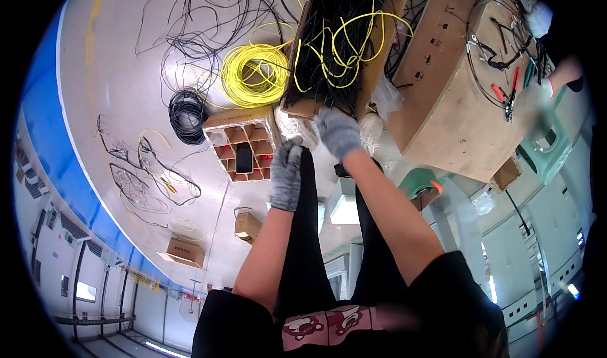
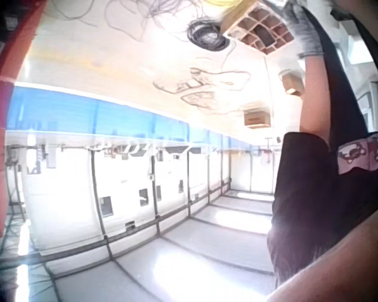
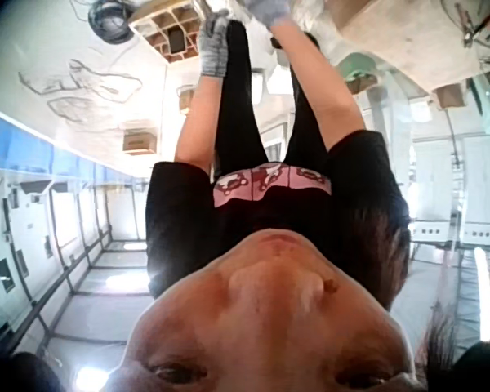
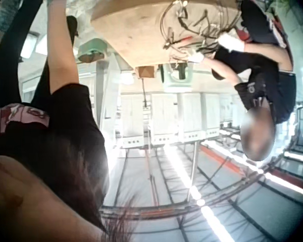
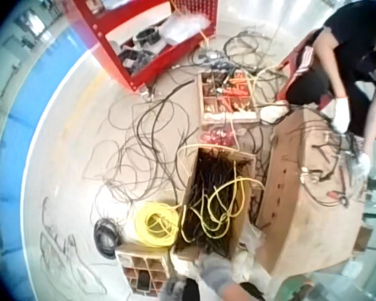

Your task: The person organizes a bundle of black and yellow wires on the floor, separating and arranging them into neat groups. They then move to a workbench area and continue sorting wires into boxes and containers.

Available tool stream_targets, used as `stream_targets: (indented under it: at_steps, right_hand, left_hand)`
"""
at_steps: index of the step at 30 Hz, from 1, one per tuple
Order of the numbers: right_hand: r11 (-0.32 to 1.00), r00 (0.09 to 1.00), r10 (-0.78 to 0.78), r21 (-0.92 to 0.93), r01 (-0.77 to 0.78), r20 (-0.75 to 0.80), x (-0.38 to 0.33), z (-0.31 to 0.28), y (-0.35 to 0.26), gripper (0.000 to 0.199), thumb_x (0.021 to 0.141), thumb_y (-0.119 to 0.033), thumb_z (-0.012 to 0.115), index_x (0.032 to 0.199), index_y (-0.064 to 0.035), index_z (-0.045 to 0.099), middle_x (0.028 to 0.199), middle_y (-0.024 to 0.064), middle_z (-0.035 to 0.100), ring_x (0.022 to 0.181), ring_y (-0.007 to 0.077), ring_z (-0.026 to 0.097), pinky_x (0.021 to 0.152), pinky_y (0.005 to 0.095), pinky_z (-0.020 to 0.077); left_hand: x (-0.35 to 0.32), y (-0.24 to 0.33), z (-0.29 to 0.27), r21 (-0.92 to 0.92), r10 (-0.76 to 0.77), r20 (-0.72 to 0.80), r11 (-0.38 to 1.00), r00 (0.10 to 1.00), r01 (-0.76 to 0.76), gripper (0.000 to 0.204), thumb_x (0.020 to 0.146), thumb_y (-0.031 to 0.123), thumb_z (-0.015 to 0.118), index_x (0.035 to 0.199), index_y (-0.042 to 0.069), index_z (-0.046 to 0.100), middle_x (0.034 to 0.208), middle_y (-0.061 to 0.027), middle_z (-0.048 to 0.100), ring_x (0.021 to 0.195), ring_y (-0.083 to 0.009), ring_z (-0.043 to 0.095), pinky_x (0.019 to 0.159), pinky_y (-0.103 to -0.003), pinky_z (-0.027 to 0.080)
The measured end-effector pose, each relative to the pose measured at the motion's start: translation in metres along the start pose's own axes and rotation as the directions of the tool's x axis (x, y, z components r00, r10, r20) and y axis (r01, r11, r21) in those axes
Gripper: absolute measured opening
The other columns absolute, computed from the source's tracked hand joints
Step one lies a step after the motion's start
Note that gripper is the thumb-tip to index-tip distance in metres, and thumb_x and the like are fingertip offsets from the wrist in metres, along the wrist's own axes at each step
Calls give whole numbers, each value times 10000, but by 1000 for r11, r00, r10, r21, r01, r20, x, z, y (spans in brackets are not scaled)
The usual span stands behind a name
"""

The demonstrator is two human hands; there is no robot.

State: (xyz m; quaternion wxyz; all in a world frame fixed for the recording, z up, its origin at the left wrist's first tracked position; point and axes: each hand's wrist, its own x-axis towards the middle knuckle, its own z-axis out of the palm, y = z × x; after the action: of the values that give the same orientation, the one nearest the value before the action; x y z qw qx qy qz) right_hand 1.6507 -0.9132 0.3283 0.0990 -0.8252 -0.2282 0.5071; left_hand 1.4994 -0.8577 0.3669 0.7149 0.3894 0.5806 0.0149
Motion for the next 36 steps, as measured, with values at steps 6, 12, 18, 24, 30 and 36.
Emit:
stream_targets:
  at_steps: [6, 12, 18, 24, 30, 36]
  right_hand:
    - [951, 894, -288, -5, 309, 342, -110, -18, 14, 283, 887, -333, 489, 903, -72, 596, 761, 142, 631, 741, 345, 609, 677, 421, 477]
    - [919, 791, -390, 249, 304, 471, -105, -16, 55, 388, 899, -417, 458, 935, -55, 593, 842, 191, 623, 848, 355, 600, 760, 422, 469]
    - [986, 983, 164, 22, -166, 79, 18, 0, 51, 403, 854, -394, 520, 1015, -32, 599, 951, 223, 620, 923, 368, 595, 793, 415, 471]
    - [965, 966, 254, 60, -257, 54, 77, 66, 109, 375, 701, -373, 646, 841, -25, 664, 894, 209, 644, 896, 345, 620, 803, 391, 483]
    - [752, 960, -69, 646, -127, 270, -6, 0, 141, 147, 763, -134, 650, 797, 8, 641, 785, 88, 651, 717, 164, 608, 685, 281, 482]
    - [603, 863, -141, 734, -313, 485, -90, -44, 88, 111, 812, -92, 618, 850, 12, 633, 717, 11, 596, 669, 102, 524, 660, 255, 453]
  left_hand:
    - [-10, 23, 42, -105, -320, 172, 935, 932, 340, 330, 943, 290, 486, 1174, 56, 504, 756, -1, 547, 614, -101, 523, 568, -246, 452]
    - [-35, 16, 12, -556, -230, 120, 790, 966, 257, 164, 935, 227, 495, 995, 82, 546, 571, 37, 386, 424, -57, 316, 405, -211, 296]
    - [-29, 28, 13, -483, -131, 53, 864, 990, 140, 177, 939, 240, 492, 986, 78, 545, 574, 36, 408, 424, -48, 325, 395, -203, 296]
    - [-24, 27, 30, -443, -141, 46, 884, 989, 147, 188, 935, 248, 500, 995, 75, 543, 654, 14, 490, 523, -65, 424, 475, -206, 364]
    - [-22, 8, 25, -542, -197, -7, 824, 980, 162, 189, 943, 187, 485, 1058, 45, 533, 802, -22, 579, 564, -65, 482, 491, -192, 420]
    - [-24, 6, 41, -426, -250, 7, 875, 968, 229, 232, 933, 239, 507, 1079, 61, 538, 794, -5, 572, 520, -34, 414, 406, -164, 333]
